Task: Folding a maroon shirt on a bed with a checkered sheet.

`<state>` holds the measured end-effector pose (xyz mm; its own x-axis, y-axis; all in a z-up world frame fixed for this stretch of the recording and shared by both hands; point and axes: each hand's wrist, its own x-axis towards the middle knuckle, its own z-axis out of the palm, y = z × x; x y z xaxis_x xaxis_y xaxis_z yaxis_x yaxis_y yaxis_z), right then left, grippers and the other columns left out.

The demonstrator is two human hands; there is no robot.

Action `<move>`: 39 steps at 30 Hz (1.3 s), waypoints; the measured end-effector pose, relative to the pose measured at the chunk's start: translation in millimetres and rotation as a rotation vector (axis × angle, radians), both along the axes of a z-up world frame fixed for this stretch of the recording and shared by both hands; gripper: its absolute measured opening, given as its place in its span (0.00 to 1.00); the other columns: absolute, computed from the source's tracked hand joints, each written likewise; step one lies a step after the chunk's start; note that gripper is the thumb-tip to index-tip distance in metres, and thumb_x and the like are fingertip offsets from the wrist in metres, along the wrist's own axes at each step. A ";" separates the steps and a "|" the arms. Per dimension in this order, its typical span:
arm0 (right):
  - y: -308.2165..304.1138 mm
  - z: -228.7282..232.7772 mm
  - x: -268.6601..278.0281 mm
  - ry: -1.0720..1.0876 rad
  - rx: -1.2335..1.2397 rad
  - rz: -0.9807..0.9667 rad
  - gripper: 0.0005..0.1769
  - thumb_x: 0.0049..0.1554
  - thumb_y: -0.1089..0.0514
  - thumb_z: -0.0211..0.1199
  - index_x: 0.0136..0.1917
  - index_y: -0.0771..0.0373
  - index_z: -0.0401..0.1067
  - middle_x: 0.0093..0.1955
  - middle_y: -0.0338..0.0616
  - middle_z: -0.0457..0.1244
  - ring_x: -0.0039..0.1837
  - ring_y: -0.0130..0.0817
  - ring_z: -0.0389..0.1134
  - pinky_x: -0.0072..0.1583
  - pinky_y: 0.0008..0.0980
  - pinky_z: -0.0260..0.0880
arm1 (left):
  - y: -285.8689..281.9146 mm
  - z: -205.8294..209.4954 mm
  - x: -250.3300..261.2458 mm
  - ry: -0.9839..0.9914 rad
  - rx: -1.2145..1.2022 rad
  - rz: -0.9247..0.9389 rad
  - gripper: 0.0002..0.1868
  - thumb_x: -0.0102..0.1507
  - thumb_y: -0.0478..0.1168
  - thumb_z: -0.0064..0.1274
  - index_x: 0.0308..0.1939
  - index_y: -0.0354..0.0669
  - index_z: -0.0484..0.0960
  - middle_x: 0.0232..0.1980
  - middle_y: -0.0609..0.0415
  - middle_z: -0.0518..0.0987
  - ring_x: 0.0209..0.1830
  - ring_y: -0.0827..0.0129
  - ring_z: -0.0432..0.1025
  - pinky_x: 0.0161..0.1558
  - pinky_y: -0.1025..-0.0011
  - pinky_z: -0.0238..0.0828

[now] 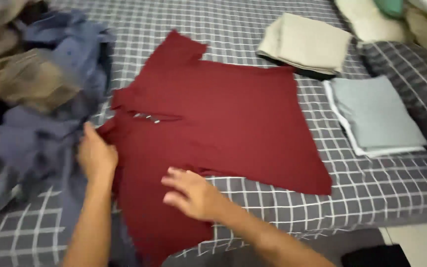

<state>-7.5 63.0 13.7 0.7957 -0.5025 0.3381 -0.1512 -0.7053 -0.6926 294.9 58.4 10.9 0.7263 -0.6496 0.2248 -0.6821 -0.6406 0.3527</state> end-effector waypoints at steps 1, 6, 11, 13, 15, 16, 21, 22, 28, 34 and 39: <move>-33.3 13.9 -19.1 -0.001 0.000 -0.031 0.27 0.63 0.43 0.57 0.69 0.59 0.69 0.75 0.58 0.60 0.78 0.47 0.59 0.75 0.49 0.53 | -5.7 -0.6 -13.9 -0.001 0.000 -0.031 0.43 0.56 0.33 0.60 0.74 0.37 0.60 0.50 0.30 0.78 0.46 0.34 0.76 0.44 0.43 0.73; -196.8 14.3 -166.5 0.132 -0.298 -0.960 0.14 0.56 0.53 0.66 0.56 0.47 0.80 0.52 0.38 0.70 0.60 0.42 0.71 0.63 0.44 0.68 | -31.3 -6.5 -90.4 -0.157 -0.283 -0.569 0.23 0.61 0.31 0.53 0.61 0.40 0.82 0.49 0.43 0.80 0.54 0.44 0.74 0.53 0.50 0.70; -275.1 -65.3 -275.5 0.345 0.012 -1.320 0.27 0.55 0.37 0.70 0.61 0.52 0.75 0.53 0.42 0.69 0.60 0.47 0.71 0.61 0.49 0.67 | -45.7 -7.3 -171.7 0.153 -0.030 -0.766 0.23 0.68 0.43 0.47 0.68 0.47 0.75 0.68 0.46 0.73 0.72 0.51 0.65 0.69 0.51 0.59; -290.1 -85.0 -286.7 0.337 0.084 -1.306 0.18 0.51 0.38 0.74 0.52 0.43 0.80 0.44 0.29 0.71 0.54 0.39 0.74 0.56 0.44 0.71 | -43.2 -7.9 -186.8 0.193 0.079 -0.759 0.27 0.70 0.48 0.46 0.73 0.44 0.69 0.75 0.41 0.67 0.78 0.50 0.59 0.75 0.50 0.51; -293.5 -88.9 -285.8 0.303 0.154 -1.301 0.15 0.53 0.37 0.71 0.51 0.40 0.79 0.45 0.26 0.71 0.53 0.34 0.74 0.55 0.42 0.71 | -40.5 -16.1 -191.4 0.024 0.110 -0.717 0.29 0.70 0.54 0.45 0.72 0.47 0.70 0.77 0.48 0.66 0.79 0.58 0.58 0.77 0.54 0.50; -283.0 -71.6 -278.2 0.305 0.161 -1.304 0.15 0.53 0.37 0.71 0.51 0.40 0.79 0.45 0.26 0.71 0.53 0.34 0.74 0.55 0.42 0.71 | -40.2 -14.7 -193.8 0.024 0.116 -0.721 0.29 0.70 0.54 0.45 0.72 0.47 0.70 0.77 0.48 0.66 0.79 0.58 0.58 0.77 0.54 0.50; -232.4 21.4 -236.9 0.071 0.307 -0.789 0.23 0.55 0.67 0.46 0.47 0.54 0.83 0.66 0.49 0.68 0.72 0.54 0.63 0.72 0.50 0.61 | -38.3 -8.2 -194.5 0.033 0.140 -0.723 0.28 0.71 0.52 0.44 0.72 0.44 0.69 0.77 0.46 0.66 0.80 0.57 0.58 0.78 0.53 0.48; -250.2 1.9 -241.5 0.063 0.308 -0.789 0.23 0.55 0.67 0.46 0.47 0.54 0.83 0.66 0.49 0.68 0.72 0.54 0.63 0.72 0.50 0.61 | -39.5 -6.2 -194.7 0.025 0.140 -0.723 0.28 0.71 0.52 0.44 0.72 0.44 0.69 0.77 0.46 0.66 0.80 0.57 0.58 0.78 0.53 0.48; -277.5 -16.9 -239.4 0.207 0.311 -1.075 0.20 0.50 0.56 0.74 0.55 0.60 0.76 0.50 0.48 0.72 0.62 0.48 0.72 0.63 0.48 0.69 | -39.2 -5.8 -197.9 0.035 0.201 -0.694 0.27 0.72 0.53 0.41 0.73 0.46 0.68 0.78 0.49 0.64 0.81 0.60 0.55 0.79 0.55 0.46; -257.8 2.1 -217.6 0.418 0.342 -0.865 0.32 0.52 0.38 0.71 0.61 0.62 0.77 0.58 0.58 0.71 0.66 0.57 0.69 0.66 0.54 0.68 | -39.3 -2.9 -201.9 -0.002 0.244 -0.699 0.27 0.73 0.53 0.38 0.73 0.47 0.67 0.78 0.49 0.63 0.81 0.59 0.54 0.79 0.55 0.46; -284.1 -39.2 -237.7 -0.047 0.585 -0.928 0.20 0.58 0.45 0.65 0.52 0.63 0.73 0.41 0.46 0.66 0.46 0.39 0.69 0.45 0.36 0.70 | -41.5 -2.3 -201.3 -0.004 0.269 -0.689 0.27 0.73 0.53 0.37 0.73 0.48 0.66 0.78 0.50 0.63 0.81 0.60 0.54 0.79 0.55 0.46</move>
<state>-245.2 -221.1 -25.5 0.0178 -0.9916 -0.1279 -0.4175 0.1088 -0.9021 93.7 16.9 8.6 0.1333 -0.9911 -0.0049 -0.9619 -0.1306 0.2403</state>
